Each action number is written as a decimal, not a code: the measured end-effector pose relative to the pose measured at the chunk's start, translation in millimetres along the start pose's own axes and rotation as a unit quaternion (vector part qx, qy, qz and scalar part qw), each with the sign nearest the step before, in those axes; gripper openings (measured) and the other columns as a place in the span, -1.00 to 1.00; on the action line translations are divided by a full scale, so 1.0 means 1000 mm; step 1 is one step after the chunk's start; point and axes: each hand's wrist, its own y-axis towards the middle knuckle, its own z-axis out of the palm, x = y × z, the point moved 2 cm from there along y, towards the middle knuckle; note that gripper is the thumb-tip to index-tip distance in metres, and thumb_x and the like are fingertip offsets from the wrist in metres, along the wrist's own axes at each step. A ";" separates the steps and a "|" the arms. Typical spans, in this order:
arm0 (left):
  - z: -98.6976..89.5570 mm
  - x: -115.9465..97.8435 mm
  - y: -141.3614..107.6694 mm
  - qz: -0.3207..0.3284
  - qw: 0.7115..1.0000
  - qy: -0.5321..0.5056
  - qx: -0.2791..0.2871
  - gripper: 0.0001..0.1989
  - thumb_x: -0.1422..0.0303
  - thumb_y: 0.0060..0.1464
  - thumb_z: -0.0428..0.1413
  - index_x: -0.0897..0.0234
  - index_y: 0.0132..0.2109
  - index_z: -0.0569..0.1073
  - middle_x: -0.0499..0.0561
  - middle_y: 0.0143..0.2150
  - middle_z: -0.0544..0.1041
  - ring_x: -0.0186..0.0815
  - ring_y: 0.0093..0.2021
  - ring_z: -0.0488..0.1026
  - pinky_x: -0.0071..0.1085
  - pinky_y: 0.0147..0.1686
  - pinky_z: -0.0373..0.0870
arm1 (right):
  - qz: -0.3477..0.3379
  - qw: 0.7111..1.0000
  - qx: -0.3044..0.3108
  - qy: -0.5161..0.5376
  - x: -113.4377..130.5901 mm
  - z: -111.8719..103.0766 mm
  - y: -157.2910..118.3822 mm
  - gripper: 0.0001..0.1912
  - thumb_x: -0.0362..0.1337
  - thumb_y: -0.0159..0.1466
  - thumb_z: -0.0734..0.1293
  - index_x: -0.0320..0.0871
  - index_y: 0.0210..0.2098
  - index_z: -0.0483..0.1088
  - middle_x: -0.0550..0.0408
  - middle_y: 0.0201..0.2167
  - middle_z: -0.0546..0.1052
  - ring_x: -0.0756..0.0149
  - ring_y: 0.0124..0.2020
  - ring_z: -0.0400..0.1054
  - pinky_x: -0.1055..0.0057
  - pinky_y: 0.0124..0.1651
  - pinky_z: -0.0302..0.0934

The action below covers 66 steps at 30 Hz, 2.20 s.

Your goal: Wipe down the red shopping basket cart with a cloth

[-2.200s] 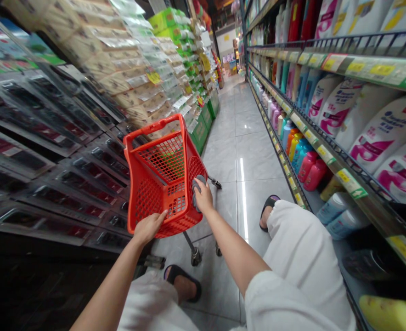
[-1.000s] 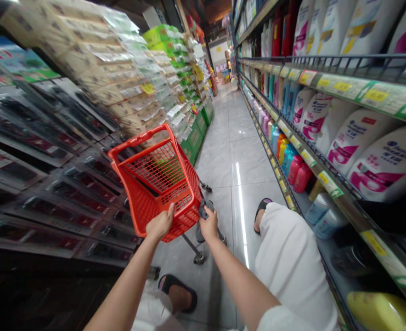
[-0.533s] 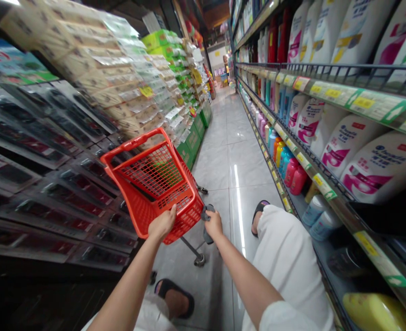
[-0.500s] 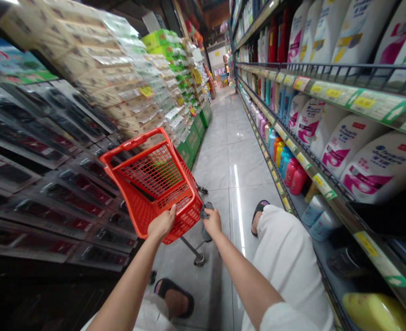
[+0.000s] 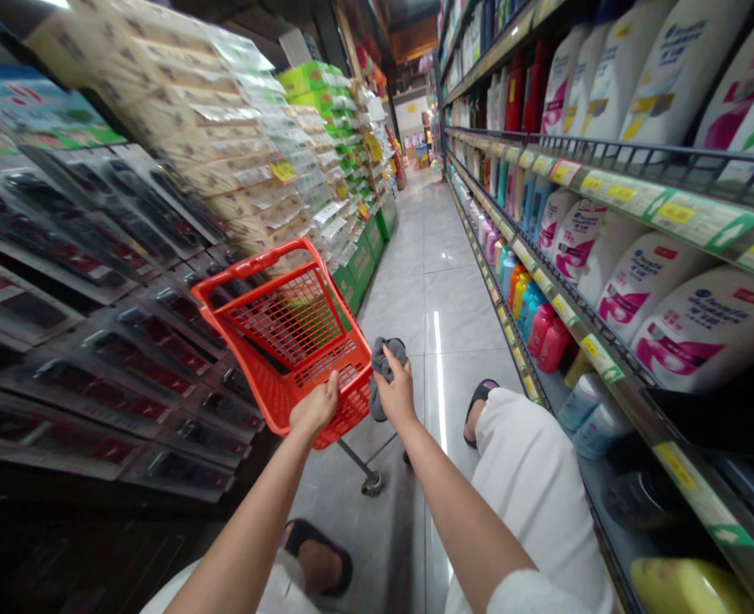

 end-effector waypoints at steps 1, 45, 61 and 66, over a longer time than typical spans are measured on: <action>-0.002 0.000 0.000 0.035 0.999 -0.032 0.007 -0.12 -0.03 0.24 -0.57 0.36 -0.12 0.55 0.29 -0.13 0.61 -0.01 -0.12 0.57 -0.21 -0.21 0.41 | -0.024 0.999 0.016 -0.014 0.012 -0.001 0.010 -0.48 -0.28 0.19 0.33 -0.02 0.17 0.37 -0.04 0.08 0.38 0.17 0.14 0.32 0.20 0.25 0.16; -0.010 0.008 -0.044 0.239 0.957 0.148 -0.073 -0.21 0.14 0.33 -0.47 0.34 -0.35 0.61 0.25 -0.38 0.61 -0.13 -0.28 0.57 -0.31 -0.28 0.25 | 0.119 0.988 0.066 -0.077 0.021 -0.010 0.091 -0.64 -0.42 0.14 0.25 -0.19 -0.10 0.51 0.05 -0.19 0.57 0.28 -0.12 0.43 0.39 0.00 0.29; -0.007 0.000 -0.036 0.211 0.963 0.155 -0.068 -0.21 0.09 0.31 -0.48 0.33 -0.29 0.60 0.25 -0.34 0.61 -0.11 -0.25 0.56 -0.33 -0.30 0.26 | 0.141 0.979 -0.031 -0.145 0.028 -0.001 0.008 -0.48 -0.34 0.23 0.20 -0.01 0.18 0.37 -0.06 0.02 0.32 0.20 0.02 0.37 0.31 0.10 0.26; -0.008 0.000 -0.034 0.196 0.967 0.153 -0.063 -0.23 0.09 0.32 -0.46 0.32 -0.32 0.59 0.24 -0.34 0.61 -0.13 -0.27 0.56 -0.35 -0.33 0.24 | 0.154 0.974 -0.014 -0.164 0.035 0.004 0.033 -0.48 -0.41 0.20 0.19 -0.06 0.13 0.42 -0.07 0.03 0.35 0.20 0.02 0.38 0.32 0.11 0.26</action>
